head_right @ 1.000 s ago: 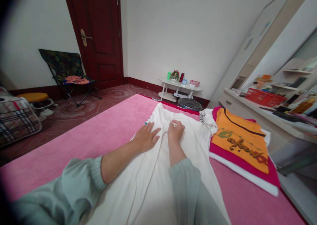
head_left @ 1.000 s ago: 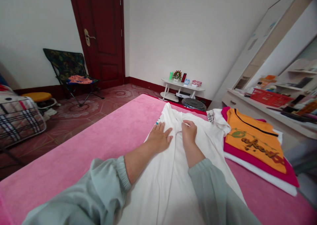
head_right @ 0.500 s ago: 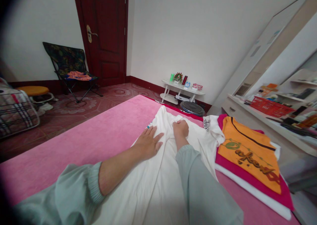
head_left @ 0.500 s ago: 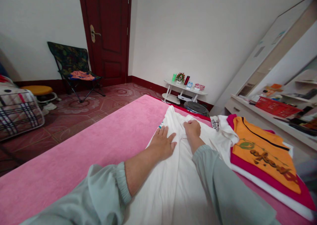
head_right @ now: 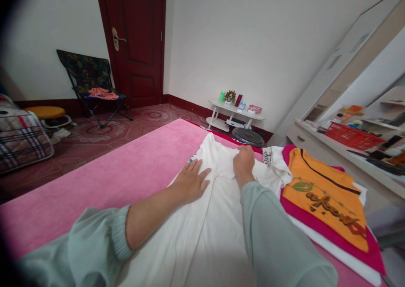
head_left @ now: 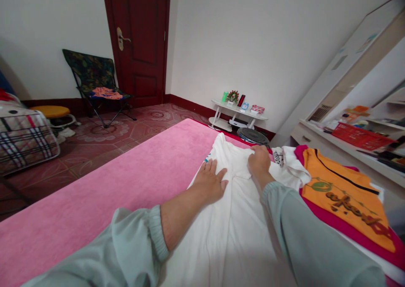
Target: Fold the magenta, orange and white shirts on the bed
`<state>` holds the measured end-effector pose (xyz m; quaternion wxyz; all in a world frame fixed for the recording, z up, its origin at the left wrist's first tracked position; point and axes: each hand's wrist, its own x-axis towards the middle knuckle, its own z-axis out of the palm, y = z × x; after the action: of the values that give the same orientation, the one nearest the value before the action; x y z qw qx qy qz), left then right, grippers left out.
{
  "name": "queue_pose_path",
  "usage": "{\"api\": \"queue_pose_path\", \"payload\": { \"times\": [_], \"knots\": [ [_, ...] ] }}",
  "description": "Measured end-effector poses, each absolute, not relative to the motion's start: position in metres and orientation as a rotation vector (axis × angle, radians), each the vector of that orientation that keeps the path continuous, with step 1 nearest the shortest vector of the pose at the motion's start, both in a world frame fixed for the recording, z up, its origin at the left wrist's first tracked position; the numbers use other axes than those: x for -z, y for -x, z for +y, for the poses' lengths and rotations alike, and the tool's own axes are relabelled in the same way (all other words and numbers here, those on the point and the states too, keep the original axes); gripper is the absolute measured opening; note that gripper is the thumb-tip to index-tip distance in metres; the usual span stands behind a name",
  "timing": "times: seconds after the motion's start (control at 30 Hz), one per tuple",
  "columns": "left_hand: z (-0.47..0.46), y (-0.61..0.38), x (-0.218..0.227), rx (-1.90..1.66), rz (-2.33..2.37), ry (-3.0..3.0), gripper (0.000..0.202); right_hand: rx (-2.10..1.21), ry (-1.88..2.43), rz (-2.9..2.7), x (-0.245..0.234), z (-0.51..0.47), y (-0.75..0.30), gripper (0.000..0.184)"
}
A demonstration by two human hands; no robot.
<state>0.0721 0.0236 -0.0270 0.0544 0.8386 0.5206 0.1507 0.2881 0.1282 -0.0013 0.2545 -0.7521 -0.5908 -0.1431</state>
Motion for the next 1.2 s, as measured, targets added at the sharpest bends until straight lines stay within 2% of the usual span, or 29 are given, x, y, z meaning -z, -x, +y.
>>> {"api": "queue_pose_path", "payload": {
  "times": [0.07, 0.2, 0.33, 0.4, 0.67, 0.8, 0.87, 1.03, 1.2],
  "knots": [
    [0.023, -0.072, 0.027, -0.469, 1.591, -2.549, 0.055, 0.248, 2.007, -1.639, 0.006, 0.139, -0.286, 0.038],
    [0.023, -0.072, 0.026, -0.458, 1.596, -2.549, 0.055, 0.120, 2.106, -1.571, 0.016, 0.161, -0.284, 0.050],
    [0.023, -0.073, 0.026, -0.459, 1.595, -2.543, 0.055, 0.077, 2.187, -1.510, 0.020, 0.170, -0.288, 0.026],
    [0.023, -0.073, 0.025, -0.448, 1.595, -2.534, 0.055, 0.108, 2.224, -1.436, 0.021, 0.169, -0.288, 0.023],
    [0.024, -0.073, 0.029, -0.484, 1.588, -2.535, 0.055, 0.235, 2.193, -1.400, 0.008, 0.156, -0.264, 0.032],
    [0.025, -0.074, 0.031, -0.497, 1.599, -2.520, 0.055, 0.343, 1.796, -1.850, -0.001, 0.143, -0.238, 0.037],
    [0.025, -0.075, 0.030, -0.477, 1.628, -2.497, 0.057, 0.256, 1.687, -2.139, 0.003, 0.140, -0.237, 0.042],
    [0.021, -0.075, 0.025, -0.450, 1.694, -2.469, 0.063, -0.038, 2.091, -2.219, 0.017, 0.151, -0.254, 0.054],
    [0.021, -0.075, 0.023, -0.431, 1.687, -2.454, 0.063, 0.037, 2.092, -2.196, 0.018, 0.148, -0.249, 0.063]
  ]
}}
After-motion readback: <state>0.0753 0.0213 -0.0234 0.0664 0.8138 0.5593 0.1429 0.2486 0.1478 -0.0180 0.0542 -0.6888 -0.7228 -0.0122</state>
